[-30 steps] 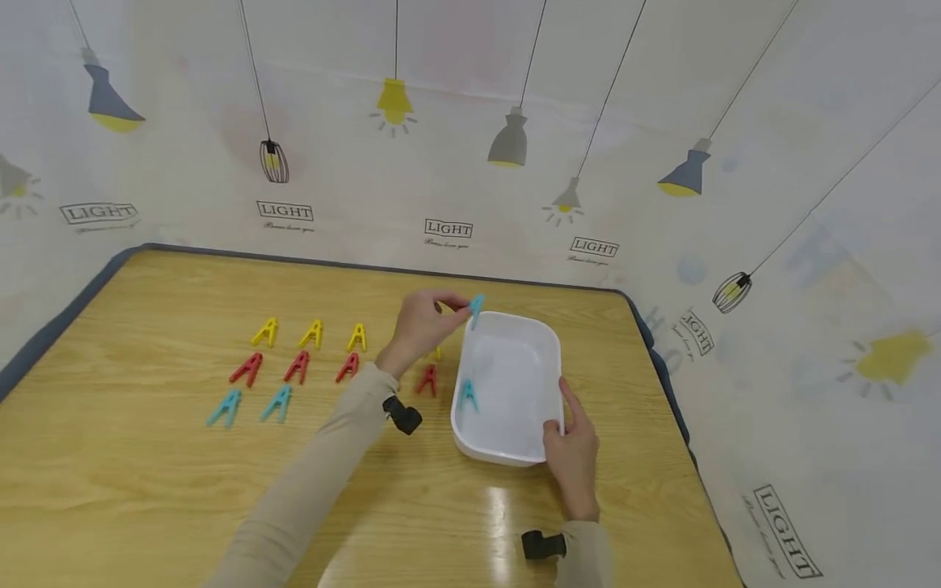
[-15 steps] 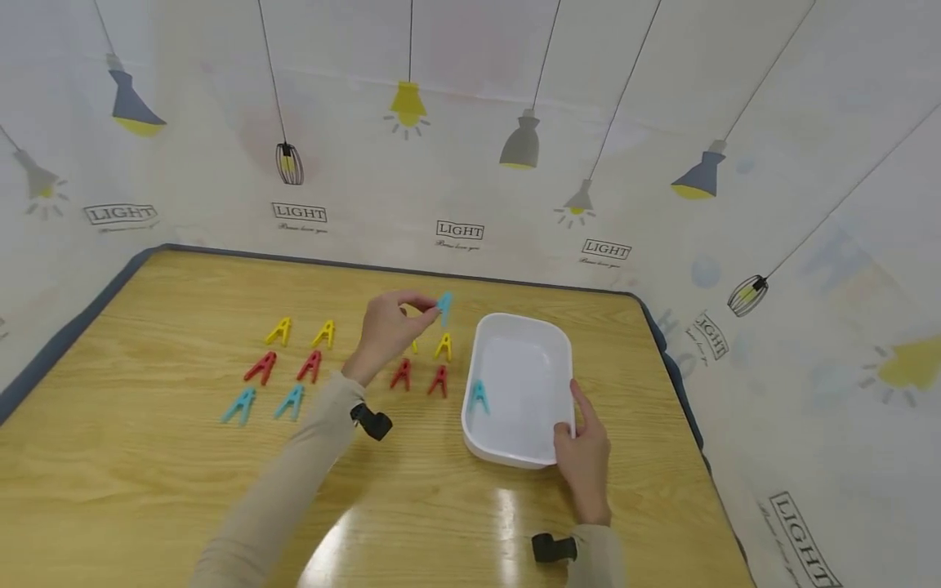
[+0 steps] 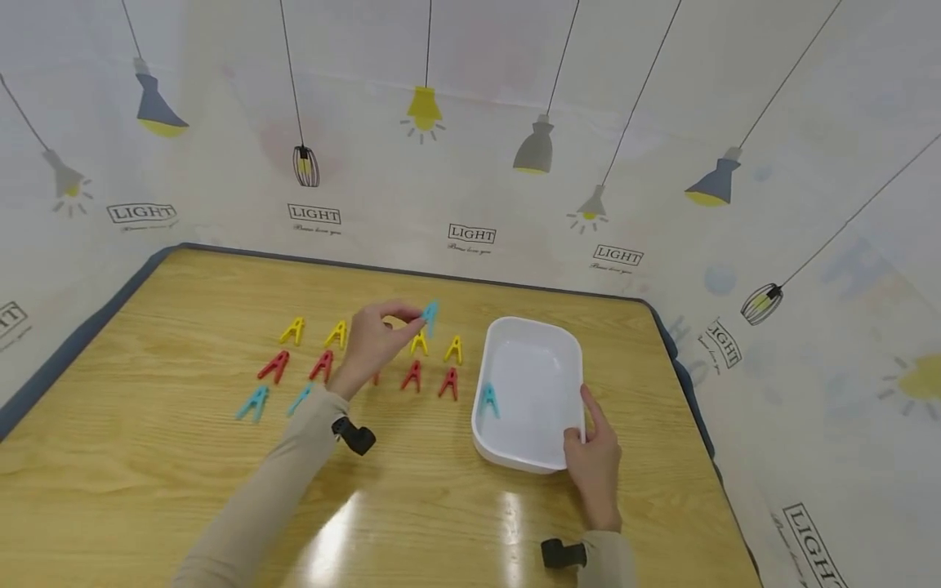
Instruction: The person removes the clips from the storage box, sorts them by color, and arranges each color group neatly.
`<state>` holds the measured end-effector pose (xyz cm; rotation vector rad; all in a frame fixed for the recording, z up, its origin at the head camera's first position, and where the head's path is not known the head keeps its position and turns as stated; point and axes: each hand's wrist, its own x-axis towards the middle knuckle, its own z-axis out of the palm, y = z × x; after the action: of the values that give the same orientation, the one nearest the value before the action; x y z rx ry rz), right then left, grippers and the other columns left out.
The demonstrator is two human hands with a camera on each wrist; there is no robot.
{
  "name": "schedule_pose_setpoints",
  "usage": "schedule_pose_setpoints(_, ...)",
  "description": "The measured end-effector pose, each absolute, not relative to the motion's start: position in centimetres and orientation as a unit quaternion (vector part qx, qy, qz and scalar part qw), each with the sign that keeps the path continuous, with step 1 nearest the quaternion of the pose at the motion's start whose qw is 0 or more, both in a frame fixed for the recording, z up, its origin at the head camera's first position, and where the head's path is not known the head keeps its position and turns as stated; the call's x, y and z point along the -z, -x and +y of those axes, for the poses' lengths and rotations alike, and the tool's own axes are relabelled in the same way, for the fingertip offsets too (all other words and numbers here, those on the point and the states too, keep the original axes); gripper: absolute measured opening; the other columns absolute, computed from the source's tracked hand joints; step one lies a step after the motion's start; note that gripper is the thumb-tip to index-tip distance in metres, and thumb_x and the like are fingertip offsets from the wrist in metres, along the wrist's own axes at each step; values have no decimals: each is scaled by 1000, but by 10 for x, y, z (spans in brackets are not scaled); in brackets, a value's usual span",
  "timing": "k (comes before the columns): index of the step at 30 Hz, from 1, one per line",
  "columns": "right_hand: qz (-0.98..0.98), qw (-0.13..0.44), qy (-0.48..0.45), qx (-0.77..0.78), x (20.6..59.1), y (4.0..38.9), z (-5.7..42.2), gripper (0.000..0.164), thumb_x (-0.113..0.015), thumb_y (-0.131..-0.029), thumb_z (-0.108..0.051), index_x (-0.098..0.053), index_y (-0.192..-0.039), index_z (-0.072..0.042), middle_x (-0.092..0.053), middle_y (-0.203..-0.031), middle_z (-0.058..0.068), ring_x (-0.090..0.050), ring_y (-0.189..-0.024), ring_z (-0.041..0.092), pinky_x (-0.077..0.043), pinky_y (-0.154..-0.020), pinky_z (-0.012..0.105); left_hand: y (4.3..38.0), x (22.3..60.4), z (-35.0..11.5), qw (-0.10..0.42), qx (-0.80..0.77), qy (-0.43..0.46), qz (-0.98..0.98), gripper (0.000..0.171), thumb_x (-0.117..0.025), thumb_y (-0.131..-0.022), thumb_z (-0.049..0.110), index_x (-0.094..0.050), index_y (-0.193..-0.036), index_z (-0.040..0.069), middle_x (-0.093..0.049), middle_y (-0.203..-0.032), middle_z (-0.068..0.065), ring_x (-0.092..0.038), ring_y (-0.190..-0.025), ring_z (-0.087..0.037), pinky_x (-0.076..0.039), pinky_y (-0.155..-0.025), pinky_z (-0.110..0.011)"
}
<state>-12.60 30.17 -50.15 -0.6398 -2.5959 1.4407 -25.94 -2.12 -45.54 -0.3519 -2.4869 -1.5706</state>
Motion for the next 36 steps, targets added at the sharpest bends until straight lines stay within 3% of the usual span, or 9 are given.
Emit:
schedule_pose_setpoints(3, -855, 51, 208, -473, 501, 125, 301, 71, -48, -90, -3, -38, -157, -26, -68, -68, 12, -48, -45, 12, -40, -44, 26, 253, 458, -31, 90, 517, 113, -844, 17, -73, -94, 31, -79, -101, 18, -76, -93, 2, -66, -82, -19, -49, -71, -30)
schedule_pose_setpoints(6, -855, 50, 209, -472, 499, 124, 300, 71, -48, -91, -3, -38, -157, -25, -67, -65, 11, -50, -45, 12, -41, -45, 26, 246, 460, -42, 85, 508, 107, -850, 16, -73, -94, 33, -79, -100, 19, -76, -93, 4, -63, -69, -17, -48, -63, -30)
schedule_pose_setpoints(11, -859, 51, 208, -466, 497, 124, 301, 69, -49, -93, -4, -37, -158, -25, -57, -59, 4, -46, -45, 12, -40, -45, 26, 236, 465, -59, 67, 502, 95, -857, 16, -73, -93, 32, -78, -99, 19, -74, -94, 1, -56, -63, -16, -42, -55, -28)
schedule_pose_setpoints(17, -860, 52, 201, -467, 500, 124, 300, 70, -49, -91, -3, -38, -157, -23, -63, -62, 5, -46, -44, 12, -41, -45, 26, 222, 475, -80, 38, 455, 72, -887, 13, -75, -89, 28, -78, -94, 16, -75, -91, -1, -60, -64, -15, -42, -55, -28)
schedule_pose_setpoints(20, -860, 57, 201, -465, 501, 125, 300, 70, -49, -91, -2, -38, -157, -23, -64, -63, 6, -47, -44, 12, -41, -45, 26, 218, 479, -90, 27, 433, 65, -899, 10, -76, -86, 26, -78, -91, 17, -75, -88, 0, -65, -73, -15, -45, -60, -29)
schedule_pose_setpoints(27, -864, 54, 204, -458, 499, 126, 300, 71, -49, -91, -3, -37, -158, -24, -50, -54, -1, -42, -43, 11, -39, -44, 25, 211, 486, -103, -11, 394, 45, -918, 10, -79, -81, 24, -79, -88, 17, -75, -83, 2, -66, -74, -14, -48, -63, -29)
schedule_pose_setpoints(36, -863, 63, 201, -460, 502, 125, 300, 71, -49, -90, -2, -39, -157, -23, -70, -74, 15, -46, -44, 11, -40, -43, 26, 202, 498, -106, -28, 353, 27, -935, 7, -77, -80, 23, -77, -84, 17, -74, -81, 3, -64, -72, -13, -47, -61, -30)
